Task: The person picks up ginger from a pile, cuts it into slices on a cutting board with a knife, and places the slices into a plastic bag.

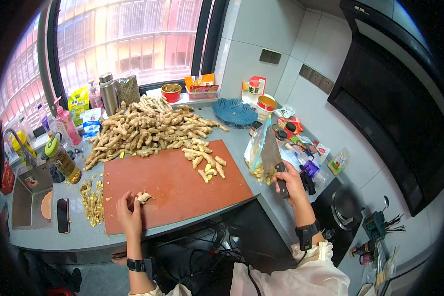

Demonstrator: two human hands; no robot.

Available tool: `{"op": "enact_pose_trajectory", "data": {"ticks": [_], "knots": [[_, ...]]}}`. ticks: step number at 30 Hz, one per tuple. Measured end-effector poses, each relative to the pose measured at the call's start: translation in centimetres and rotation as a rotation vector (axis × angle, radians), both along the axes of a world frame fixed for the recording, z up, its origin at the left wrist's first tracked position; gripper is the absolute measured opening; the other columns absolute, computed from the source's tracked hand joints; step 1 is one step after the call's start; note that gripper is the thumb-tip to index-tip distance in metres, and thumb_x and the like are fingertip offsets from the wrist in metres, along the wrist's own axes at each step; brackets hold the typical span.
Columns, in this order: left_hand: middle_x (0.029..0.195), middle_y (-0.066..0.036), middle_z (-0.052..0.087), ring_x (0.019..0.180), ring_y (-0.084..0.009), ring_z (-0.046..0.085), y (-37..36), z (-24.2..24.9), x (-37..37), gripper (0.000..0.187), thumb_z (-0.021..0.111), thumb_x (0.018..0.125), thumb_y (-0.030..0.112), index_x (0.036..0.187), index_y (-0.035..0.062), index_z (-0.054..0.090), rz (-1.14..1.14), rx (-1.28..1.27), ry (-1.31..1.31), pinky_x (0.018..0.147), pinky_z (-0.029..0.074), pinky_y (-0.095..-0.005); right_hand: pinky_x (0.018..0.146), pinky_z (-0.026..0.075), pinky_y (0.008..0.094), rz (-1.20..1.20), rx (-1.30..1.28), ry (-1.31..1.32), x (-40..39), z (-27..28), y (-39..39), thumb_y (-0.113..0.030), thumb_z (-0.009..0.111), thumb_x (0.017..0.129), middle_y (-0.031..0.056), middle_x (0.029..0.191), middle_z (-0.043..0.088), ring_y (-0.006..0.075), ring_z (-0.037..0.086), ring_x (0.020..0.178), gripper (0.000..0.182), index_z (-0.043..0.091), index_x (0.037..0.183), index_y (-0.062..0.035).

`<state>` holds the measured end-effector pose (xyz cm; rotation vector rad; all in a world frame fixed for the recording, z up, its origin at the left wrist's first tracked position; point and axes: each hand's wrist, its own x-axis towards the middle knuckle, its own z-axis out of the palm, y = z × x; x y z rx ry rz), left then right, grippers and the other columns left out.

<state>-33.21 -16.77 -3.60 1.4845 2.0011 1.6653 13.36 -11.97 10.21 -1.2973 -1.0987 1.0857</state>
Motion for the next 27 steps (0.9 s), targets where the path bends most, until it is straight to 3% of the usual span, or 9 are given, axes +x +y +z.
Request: {"op": "enact_pose_trajectory", "data": {"ticks": [15, 17, 21, 27], "knots": [[0.114, -0.015, 0.067, 0.109, -0.0319, 0.062, 0.0, -0.2, 0.1, 0.032, 0.067, 0.093, 0.007, 0.125, 0.0014, 0.065, -0.022, 0.016, -0.087, 0.094, 0.051, -0.043, 0.049, 0.047, 0.0242, 0.056, 0.132, 0.194, -2.1, 2.4, -2.2, -0.008, 0.054, 0.091, 0.013, 0.085, 0.062, 0.0151, 0.057, 0.053, 0.056, 0.044, 0.144, 0.0062], [0.118, -0.016, 0.065, 0.114, -0.0338, 0.059, 0.0, -0.1, -0.1, 0.031, 0.064, 0.095, 0.008, 0.125, 0.0019, 0.065, 0.033, 0.083, 0.047, 0.098, 0.048, -0.0448, 0.049, 0.047, 0.0243, 0.072, 0.113, 0.19, -1.6, 1.8, -2.2, -0.008, 0.054, 0.09, 0.0132, 0.086, 0.063, 0.0153, 0.057, 0.053, 0.056, 0.044, 0.144, 0.0061], [0.122, -0.016, 0.064, 0.119, -0.0354, 0.056, 0.4, 3.4, 1.7, 0.031, 0.063, 0.095, 0.01, 0.125, 0.0043, 0.066, 0.07, 0.077, 0.198, 0.101, 0.045, -0.0458, 0.049, 0.047, 0.0246, 0.084, 0.109, 0.223, -0.6, 1.2, -2.5, -0.007, 0.054, 0.09, 0.0138, 0.086, 0.064, 0.0156, 0.057, 0.052, 0.057, 0.045, 0.144, 0.0057], [0.125, -0.013, 0.062, 0.12, -0.0341, 0.055, 4.5, 11.8, 12.6, 0.041, 0.069, 0.087, 0.009, 0.127, 0.0142, 0.068, -0.285, 0.2, 0.472, 0.104, 0.041, -0.0496, 0.049, 0.047, 0.0254, 0.079, 0.065, 0.2, 1.4, 1.0, -3.1, -0.008, 0.056, 0.088, 0.0155, 0.087, 0.065, 0.0164, 0.057, 0.051, 0.061, 0.043, 0.146, 0.0046]]}}
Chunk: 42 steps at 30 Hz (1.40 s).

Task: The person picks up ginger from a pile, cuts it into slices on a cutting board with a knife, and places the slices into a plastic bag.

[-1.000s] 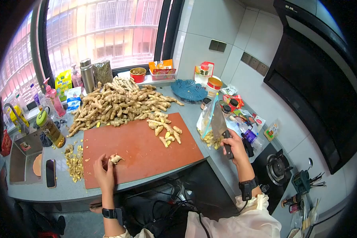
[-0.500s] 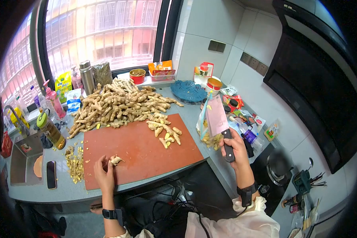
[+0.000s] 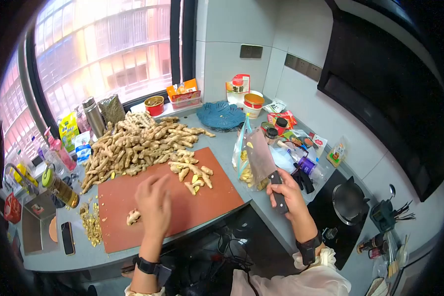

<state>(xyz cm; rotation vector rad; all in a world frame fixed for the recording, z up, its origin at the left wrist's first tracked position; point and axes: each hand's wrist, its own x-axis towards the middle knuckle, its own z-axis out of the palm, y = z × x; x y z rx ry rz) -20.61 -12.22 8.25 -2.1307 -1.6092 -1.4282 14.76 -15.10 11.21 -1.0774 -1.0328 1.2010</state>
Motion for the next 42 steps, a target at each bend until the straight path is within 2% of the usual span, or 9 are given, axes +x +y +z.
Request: {"op": "enact_pose_trajectory", "data": {"ticks": [3, 7, 11, 18, 23, 29, 34, 37, 42], "knots": [[0.127, -0.012, 0.061, 0.122, -0.0335, 0.054, 2.5, 1.8, 5.7, 0.043, 0.071, 0.086, 0.01, 0.128, 0.0169, 0.068, -0.187, -0.021, 0.091, 0.105, 0.039, -0.0479, 0.049, 0.047, 0.026, 0.016, -0.019, 0.011, 1.1, 0.0, 0.0, -0.008, 0.057, 0.087, 0.0156, 0.086, 0.065, 0.017, 0.057, 0.051, 0.063, 0.042, 0.146, 0.0044], [0.128, -0.012, 0.058, 0.12, -0.0338, 0.054, 6.2, 1.4, 11.9, 0.045, 0.071, 0.087, 0.013, 0.131, 0.0206, 0.067, -0.297, 0.008, 0.217, 0.103, 0.04, -0.0481, 0.05, 0.047, 0.0266, 0.047, -0.064, 0.04, 2.6, -0.3, 0.3, -0.006, 0.057, 0.087, 0.0143, 0.087, 0.064, 0.0167, 0.058, 0.053, 0.063, 0.043, 0.147, 0.0021], [0.128, -0.014, 0.058, 0.12, -0.0338, 0.053, 9.2, -0.3, 16.0, 0.047, 0.07, 0.089, 0.015, 0.134, 0.0234, 0.067, -0.333, -0.053, 0.23, 0.102, 0.04, -0.0472, 0.052, 0.048, 0.0271, 0.077, -0.106, 0.078, 3.1, -0.5, 0.8, -0.006, 0.059, 0.087, 0.0131, 0.088, 0.064, 0.0165, 0.059, 0.056, 0.065, 0.042, 0.15, -0.0002], [0.13, -0.016, 0.058, 0.122, -0.0335, 0.053, 12.7, -2.1, 18.8, 0.053, 0.062, 0.088, 0.011, 0.138, 0.0265, 0.066, -0.273, 0.019, 0.351, 0.102, 0.04, -0.046, 0.051, 0.049, 0.0279, 0.139, -0.109, 0.116, 4.2, -1.0, 1.3, -0.005, 0.06, 0.087, 0.0135, 0.09, 0.065, 0.0176, 0.06, 0.062, 0.068, 0.04, 0.151, -0.0003], [0.134, -0.017, 0.057, 0.124, -0.0342, 0.053, 13.8, -2.9, 19.4, 0.051, 0.061, 0.087, 0.01, 0.136, 0.0257, 0.067, -0.288, 0.025, 0.376, 0.104, 0.039, -0.0476, 0.051, 0.05, 0.0279, 0.129, -0.104, 0.128, 4.6, -1.2, 1.2, -0.005, 0.06, 0.087, 0.0137, 0.09, 0.065, 0.0176, 0.061, 0.063, 0.069, 0.039, 0.152, -0.0002], [0.137, -0.017, 0.055, 0.126, -0.0344, 0.052, 14.5, -4.0, 19.3, 0.043, 0.065, 0.092, 0.017, 0.134, 0.0233, 0.068, -0.192, -0.06, 0.442, 0.108, 0.036, -0.0494, 0.05, 0.05, 0.0274, 0.113, -0.091, 0.114, 5.1, -0.6, 0.6, -0.005, 0.062, 0.087, 0.0152, 0.092, 0.065, 0.0169, 0.061, 0.064, 0.071, 0.037, 0.154, 0.0003], [0.138, -0.016, 0.055, 0.127, -0.0346, 0.05, 12.9, -2.7, 17.4, 0.051, 0.071, 0.089, 0.022, 0.14, 0.0233, 0.063, -0.278, -0.109, 0.255, 0.109, 0.035, -0.0496, 0.05, 0.049, 0.0271, 0.077, -0.016, 0.123, 5.5, -0.1, -0.1, -0.005, 0.063, 0.085, 0.0169, 0.092, 0.064, 0.0176, 0.06, 0.061, 0.075, 0.036, 0.155, 0.0002], [0.138, -0.015, 0.055, 0.127, -0.0346, 0.05, 11.0, -2.0, 14.6, 0.057, 0.072, 0.089, 0.023, 0.144, 0.024, 0.059, -0.229, -0.118, 0.194, 0.109, 0.035, -0.0495, 0.049, 0.049, 0.027, 0.063, 0.032, 0.108, 5.2, 0.0, -0.6, -0.005, 0.063, 0.084, 0.0179, 0.091, 0.064, 0.0186, 0.059, 0.057, 0.077, 0.036, 0.155, -0.0005], [0.136, -0.013, 0.057, 0.127, -0.0337, 0.051, 6.0, -2.6, 5.9, 0.056, 0.071, 0.09, 0.02, 0.144, 0.0184, 0.059, -0.055, -0.194, 0.05, 0.109, 0.036, -0.0496, 0.047, 0.048, 0.0258, 0.145, 0.064, 0.036, 2.7, 0.8, -0.7, -0.018, 0.07, 0.077, 0.0158, 0.08, 0.064, 0.0158, 0.057, 0.051, 0.086, 0.037, 0.154, 0.0018]]}}
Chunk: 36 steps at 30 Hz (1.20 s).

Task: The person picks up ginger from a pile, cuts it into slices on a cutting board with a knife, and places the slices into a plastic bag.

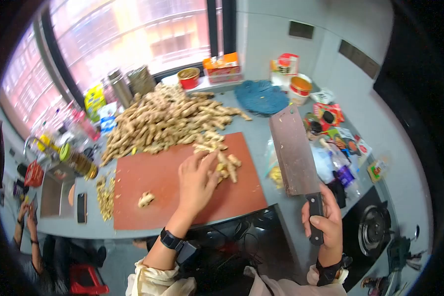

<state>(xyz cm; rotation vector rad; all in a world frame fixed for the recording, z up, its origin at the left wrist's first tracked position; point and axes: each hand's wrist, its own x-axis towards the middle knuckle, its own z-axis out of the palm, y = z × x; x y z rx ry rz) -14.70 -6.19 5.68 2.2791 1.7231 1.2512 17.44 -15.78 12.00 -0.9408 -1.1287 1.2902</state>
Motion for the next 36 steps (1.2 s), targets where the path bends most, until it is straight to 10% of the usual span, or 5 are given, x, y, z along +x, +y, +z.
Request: {"op": "enact_pose_trajectory", "data": {"ticks": [9, 22, 36], "knots": [[0.133, -0.012, 0.061, 0.126, -0.0325, 0.053, -9.7, -5.4, -16.4, 0.047, 0.072, 0.091, 0.022, 0.136, 0.0156, 0.065, 0.571, -0.091, -0.156, 0.108, 0.036, -0.0483, 0.054, 0.05, 0.026, 0.442, -0.156, -0.128, -8.2, -0.9, 2.0, -0.008, 0.069, 0.08, 0.0151, 0.089, 0.063, 0.0153, 0.059, 0.061, 0.082, 0.037, 0.155, 0.0013], [0.098, -0.006, 0.066, 0.103, -0.0286, 0.059, -10.2, -8.7, -18.0, 0.028, 0.08, 0.08, 0.017, 0.108, 0.0141, 0.073, 0.497, -0.12, -0.14, 0.094, 0.04, -0.0439, 0.058, 0.053, 0.0263, 0.678, -0.218, -0.31, -16.4, -7.0, 2.2, 0.002, 0.06, 0.084, 0.0121, 0.102, 0.064, 0.0151, 0.065, 0.081, 0.074, 0.038, 0.155, 0.002], [0.097, -0.007, 0.067, 0.101, -0.0293, 0.06, -10.7, -8.3, -17.4, 0.019, 0.077, 0.084, 0.018, 0.1, 0.01, 0.07, 0.455, -0.08, -0.203, 0.096, 0.04, -0.0437, 0.057, 0.05, 0.0312, 0.6, 0.053, -0.912, -21.3, -2.0, 3.6, -0.016, 0.062, 0.099, 0.0055, 0.078, 0.062, 0.015, 0.062, 0.058, 0.047, 0.051, 0.143, -0.0085]]}}
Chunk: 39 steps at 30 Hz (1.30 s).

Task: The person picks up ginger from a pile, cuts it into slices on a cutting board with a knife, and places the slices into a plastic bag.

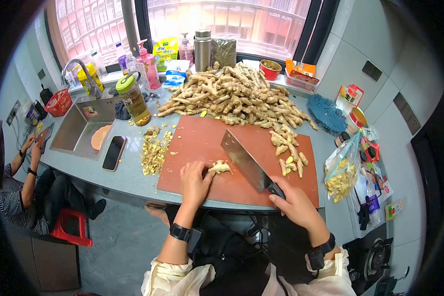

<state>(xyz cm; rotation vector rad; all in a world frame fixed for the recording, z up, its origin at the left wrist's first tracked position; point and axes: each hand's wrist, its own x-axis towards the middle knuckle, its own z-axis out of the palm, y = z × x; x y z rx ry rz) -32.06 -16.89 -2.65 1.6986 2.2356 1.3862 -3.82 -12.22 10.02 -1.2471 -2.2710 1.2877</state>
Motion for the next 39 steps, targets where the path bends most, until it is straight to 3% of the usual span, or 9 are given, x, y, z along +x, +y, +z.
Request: {"op": "enact_pose_trajectory", "data": {"ticks": [4, 8, 10, 16, 22, 28, 37, 38, 39], "knots": [[0.097, -0.007, 0.067, 0.1, -0.0301, 0.059, 0.0, -0.1, 0.0, 0.018, 0.077, 0.085, 0.018, 0.1, 0.0099, 0.07, 0.004, 0.02, -0.015, 0.096, 0.039, -0.0438, 0.065, 0.052, 0.0364, 0.122, 0.219, -0.103, -0.5, 0.3, 1.0, -0.018, 0.065, 0.097, 0.0116, 0.085, 0.066, 0.0235, 0.066, 0.064, 0.047, 0.052, 0.141, -0.0091], [0.097, -0.008, 0.066, 0.1, -0.031, 0.059, 0.2, -0.4, 0.0, 0.016, 0.075, 0.086, 0.017, 0.1, 0.0102, 0.07, 0.011, 0.019, 0.0, 0.097, 0.039, -0.0437, 0.075, 0.053, 0.0402, 0.128, 0.202, -0.133, -0.9, 1.0, 1.0, -0.019, 0.066, 0.096, 0.0158, 0.095, 0.069, 0.0314, 0.069, 0.078, 0.048, 0.053, 0.141, -0.009], [0.097, -0.008, 0.066, 0.1, -0.0313, 0.059, 0.2, -0.4, 0.0, 0.016, 0.075, 0.086, 0.017, 0.1, 0.0103, 0.071, 0.009, 0.007, 0.002, 0.097, 0.039, -0.0437, 0.082, 0.052, 0.0423, 0.05, 0.002, -0.259, -1.5, 2.2, 0.7, -0.019, 0.066, 0.096, 0.019, 0.102, 0.07, 0.0376, 0.069, 0.091, 0.048, 0.053, 0.14, -0.009], [0.095, -0.007, 0.065, 0.1, -0.029, 0.059, 0.2, -0.2, 0.0, 0.014, 0.074, 0.087, 0.017, 0.1, 0.0118, 0.071, 0.012, 0.012, 0.009, 0.098, 0.038, -0.0436, 0.08, 0.051, 0.05, 0.175, 0.193, -0.226, -0.7, 0.7, 1.4, -0.021, 0.065, 0.097, 0.0243, 0.101, 0.069, 0.0457, 0.067, 0.095, 0.043, 0.052, 0.136, -0.008], [0.094, -0.007, 0.066, 0.1, -0.0285, 0.059, 0.4, -0.2, 0.0, 0.013, 0.074, 0.087, 0.017, 0.098, 0.0117, 0.071, 0.008, 0.007, -0.012, 0.099, 0.038, -0.0437, 0.078, 0.05, 0.0558, 0.256, 0.325, -0.352, -0.8, -0.1, 2.0, -0.021, 0.064, 0.098, 0.0277, 0.099, 0.068, 0.0488, 0.065, 0.096, 0.031, 0.049, 0.119, -0.0055], [0.092, -0.006, 0.065, 0.098, -0.0283, 0.059, 0.4, -0.3, 0.0, 0.013, 0.076, 0.085, 0.016, 0.096, 0.0116, 0.071, 0.005, 0.017, -0.033, 0.099, 0.038, -0.0435, 0.074, 0.05, 0.0581, 0.264, 0.359, -0.419, -1.7, -1.2, 1.6, -0.021, 0.062, 0.099, 0.0275, 0.086, 0.067, 0.0507, 0.065, 0.087, 0.03, 0.044, 0.117, -0.0045], [0.092, -0.007, 0.065, 0.098, -0.0289, 0.06, 0.3, -0.6, -0.2, 0.014, 0.076, 0.084, 0.015, 0.095, 0.0107, 0.07, -0.006, 0.016, -0.029, 0.097, 0.039, -0.044, 0.075, 0.051, 0.059, 0.247, 0.413, -0.397, -3.7, -3.0, 2.2, -0.022, 0.061, 0.099, 0.0287, 0.088, 0.067, 0.0516, 0.065, 0.088, 0.029, 0.044, 0.114, -0.0029], [0.092, -0.007, 0.065, 0.098, -0.0293, 0.06, 0.2, -0.5, -0.1, 0.014, 0.076, 0.084, 0.015, 0.095, 0.0104, 0.069, -0.004, 0.029, -0.025, 0.097, 0.039, -0.0442, 0.069, 0.053, 0.0519, 0.298, 0.505, -0.337, -3.1, -3.9, 3.2, -0.019, 0.062, 0.099, 0.0231, 0.083, 0.067, 0.0429, 0.069, 0.077, 0.031, 0.047, 0.12, -0.0016], [0.092, -0.007, 0.065, 0.098, -0.0293, 0.06, 0.2, -0.4, -0.2, 0.014, 0.076, 0.084, 0.015, 0.095, 0.0104, 0.069, 0.003, 0.03, -0.017, 0.097, 0.039, -0.0442, 0.069, 0.053, 0.0519, 0.304, 0.509, -0.327, -3.1, -3.4, 3.2, -0.019, 0.062, 0.099, 0.0231, 0.083, 0.067, 0.0429, 0.069, 0.077, 0.031, 0.047, 0.12, -0.0016]]}}
